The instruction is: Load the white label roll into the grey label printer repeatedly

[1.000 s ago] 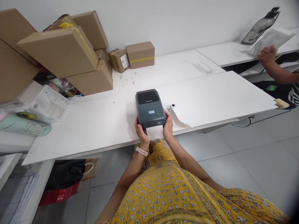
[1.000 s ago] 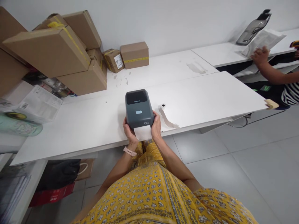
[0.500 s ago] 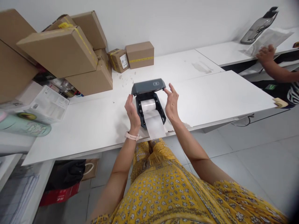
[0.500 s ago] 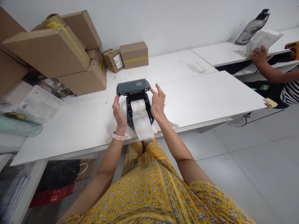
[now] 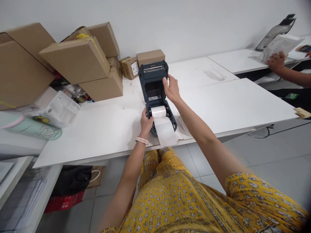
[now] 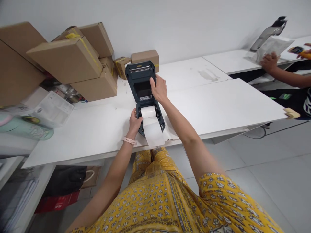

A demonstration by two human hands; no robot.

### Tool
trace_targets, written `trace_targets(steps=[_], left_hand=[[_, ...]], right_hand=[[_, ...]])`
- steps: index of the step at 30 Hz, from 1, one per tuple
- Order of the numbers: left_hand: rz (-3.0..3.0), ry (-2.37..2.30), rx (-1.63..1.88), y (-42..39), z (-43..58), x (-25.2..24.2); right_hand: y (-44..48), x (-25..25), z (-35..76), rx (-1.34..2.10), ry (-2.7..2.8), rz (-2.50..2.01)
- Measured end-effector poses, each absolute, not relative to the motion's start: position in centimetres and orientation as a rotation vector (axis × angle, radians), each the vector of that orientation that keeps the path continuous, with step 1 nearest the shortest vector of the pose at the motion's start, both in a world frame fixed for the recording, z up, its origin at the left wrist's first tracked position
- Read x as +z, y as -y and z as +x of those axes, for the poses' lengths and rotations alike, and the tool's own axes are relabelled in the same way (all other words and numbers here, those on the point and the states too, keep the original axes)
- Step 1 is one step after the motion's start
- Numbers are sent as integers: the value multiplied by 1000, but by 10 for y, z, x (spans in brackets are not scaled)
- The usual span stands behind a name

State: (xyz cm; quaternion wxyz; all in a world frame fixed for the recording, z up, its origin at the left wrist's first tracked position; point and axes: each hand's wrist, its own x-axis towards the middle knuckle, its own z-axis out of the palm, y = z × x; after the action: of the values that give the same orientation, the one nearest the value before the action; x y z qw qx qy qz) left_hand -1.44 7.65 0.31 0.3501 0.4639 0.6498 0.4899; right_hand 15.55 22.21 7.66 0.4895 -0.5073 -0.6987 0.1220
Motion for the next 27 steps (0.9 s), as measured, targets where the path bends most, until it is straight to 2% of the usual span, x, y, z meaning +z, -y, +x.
trace_targets(steps=[6, 12, 16, 21, 27], left_hand=[[1157, -1768, 1278, -80, -14, 11], [1128, -1741, 1313, -79, -11, 10], [1179, -1803, 1269, -76, -10, 17], [1228, -1876, 1203, -75, -10, 25], [1232, -1830, 1233, -72, -9, 23]], right_hand=[[-161, 77, 167, 298, 1652, -1140], [-160, 62, 160, 604, 2546, -1100], [-186, 60, 147, 647, 2856, -1161], [-201, 56, 130, 668, 2879, -1141], [-192, 87, 158, 968, 2713, -896]])
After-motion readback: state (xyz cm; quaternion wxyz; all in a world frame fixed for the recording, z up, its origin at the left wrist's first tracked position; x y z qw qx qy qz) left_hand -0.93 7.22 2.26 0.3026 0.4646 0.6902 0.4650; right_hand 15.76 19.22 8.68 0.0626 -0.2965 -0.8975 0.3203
